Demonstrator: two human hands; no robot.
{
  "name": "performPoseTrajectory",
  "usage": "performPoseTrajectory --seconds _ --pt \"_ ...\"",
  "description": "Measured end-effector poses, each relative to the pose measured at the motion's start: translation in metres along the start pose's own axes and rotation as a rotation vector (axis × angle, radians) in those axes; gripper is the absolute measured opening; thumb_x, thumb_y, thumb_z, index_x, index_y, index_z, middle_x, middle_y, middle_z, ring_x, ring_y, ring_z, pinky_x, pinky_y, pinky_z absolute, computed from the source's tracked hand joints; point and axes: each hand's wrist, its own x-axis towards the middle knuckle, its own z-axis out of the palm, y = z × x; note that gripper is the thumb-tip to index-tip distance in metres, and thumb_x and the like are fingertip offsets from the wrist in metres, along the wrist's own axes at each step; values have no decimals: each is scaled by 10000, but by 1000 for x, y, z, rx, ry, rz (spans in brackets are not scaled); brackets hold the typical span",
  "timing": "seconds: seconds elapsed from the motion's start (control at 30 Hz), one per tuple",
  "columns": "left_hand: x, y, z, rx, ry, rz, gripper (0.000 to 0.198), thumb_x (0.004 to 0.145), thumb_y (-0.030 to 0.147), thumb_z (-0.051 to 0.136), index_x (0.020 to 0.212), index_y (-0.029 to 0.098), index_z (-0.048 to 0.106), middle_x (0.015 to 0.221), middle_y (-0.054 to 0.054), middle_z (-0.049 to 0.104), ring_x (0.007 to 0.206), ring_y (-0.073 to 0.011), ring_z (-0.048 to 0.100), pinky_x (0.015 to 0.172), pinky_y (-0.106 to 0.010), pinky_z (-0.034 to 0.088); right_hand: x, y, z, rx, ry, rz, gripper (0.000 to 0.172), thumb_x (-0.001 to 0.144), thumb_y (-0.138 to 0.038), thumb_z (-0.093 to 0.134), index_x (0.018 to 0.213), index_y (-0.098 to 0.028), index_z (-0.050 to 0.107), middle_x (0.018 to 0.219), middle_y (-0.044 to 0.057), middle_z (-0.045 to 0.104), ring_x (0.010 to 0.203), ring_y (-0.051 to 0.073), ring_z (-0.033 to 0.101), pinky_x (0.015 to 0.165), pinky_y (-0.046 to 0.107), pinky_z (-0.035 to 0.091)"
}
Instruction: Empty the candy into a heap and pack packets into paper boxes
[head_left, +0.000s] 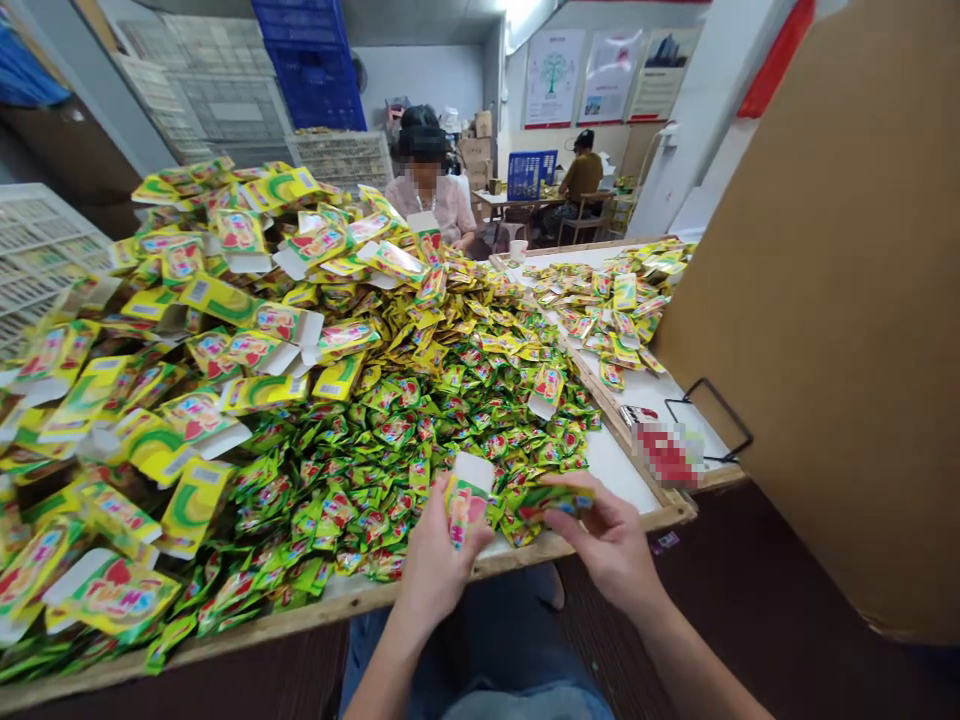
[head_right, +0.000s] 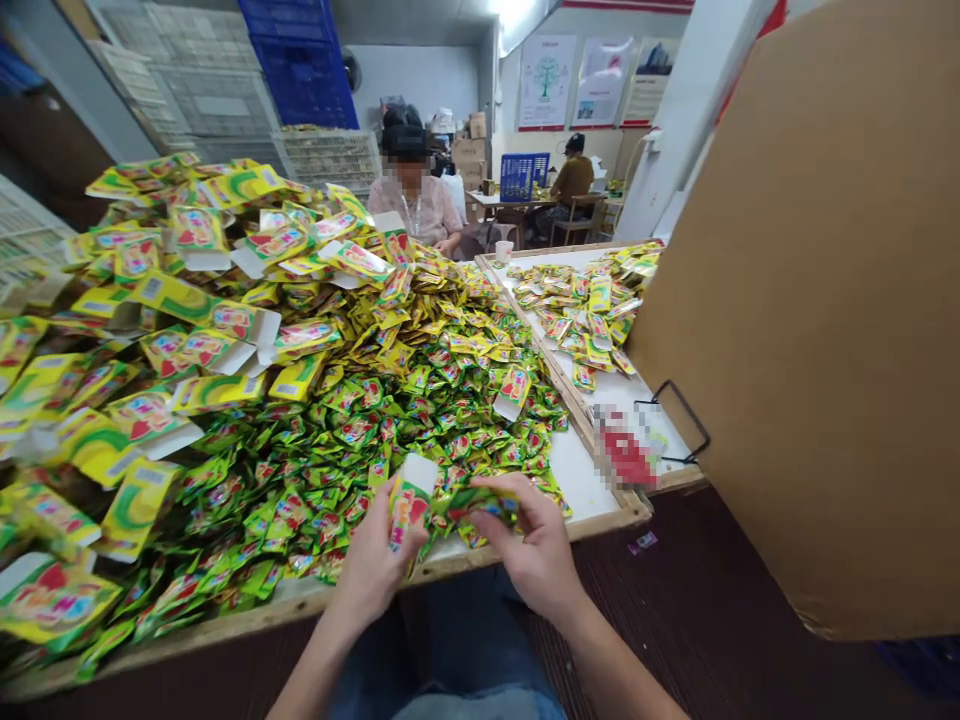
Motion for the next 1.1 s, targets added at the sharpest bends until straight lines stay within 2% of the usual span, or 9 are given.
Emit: performPoseTrajectory --seconds 0.1,0.17,0.4,0.53,0.6,0.7,0.83,0.97,1.1 --pt "-10 17 2 175 -12 123 651 622 498 696 1143 177 474 949 -87 681 827 -260 664 708 -370 529 12 -7 12 137 159 106 292 723 -391 706 954 -218 666 893 57 697 814 202 653 742 331 549" --pt "-13 23 3 227 79 238 507 674 436 664 1087 202 485 910 -59 677 788 -227 665 666 -320 523 17 -9 16 78 129 115 280 705 -383 715 917 -207 664 852 53 704 771 198 653 712 319 547" --pt "-16 23 1 387 202 473 355 690 276 612 1019 212 496 823 -19 654 700 -189 648 586 -268 489 34 -32 -2 -287 -440 -8 183 731 -266 677 906 -243 727 838 23 723 766 180 652 711 286 508" --pt "-17 25 -1 393 257 511 375 707 290 606 1049 196 485 823 -28 650 685 -185 645 580 -267 492 43 -37 0 -265 -554 -35 205 773 -256 645 960 -237 726 855 29 691 782 154 630 683 251 488" --pt "-17 26 -3 412 296 533 387 707 289 610 1060 195 485 830 -32 654 687 -187 647 588 -269 500 43 -33 7 -265 -484 -73 175 795 -283 624 923 -231 731 792 29 662 729 145 610 636 250 472" --pt "-19 29 -6 395 357 526 414 718 311 612 1089 189 473 855 -46 659 716 -190 657 608 -267 514 36 -22 23 -270 -170 -128 196 730 -336 708 882 -213 706 689 5 654 636 151 604 658 297 464" --pt "-21 33 -10 348 350 482 459 712 335 630 1110 189 454 924 -64 665 787 -199 669 642 -267 532 24 -10 38 -319 151 -352 170 729 -384 717 679 -233 656 656 8 679 871 243 650 892 426 374" --pt "-19 31 -15 369 290 443 449 674 304 636 1083 205 477 912 -52 671 765 -207 669 614 -277 530 17 -11 39 -352 -246 -253 217 855 -414 552 767 -279 698 783 11 712 1081 272 588 1049 553 168" --pt "-12 27 -20 411 167 449 476 617 215 622 1083 208 528 902 -54 674 744 -223 653 611 -304 517 19 -13 44 -375 -484 0 248 742 -425 664 600 -221 661 628 -12 644 821 237 619 1031 596 207"
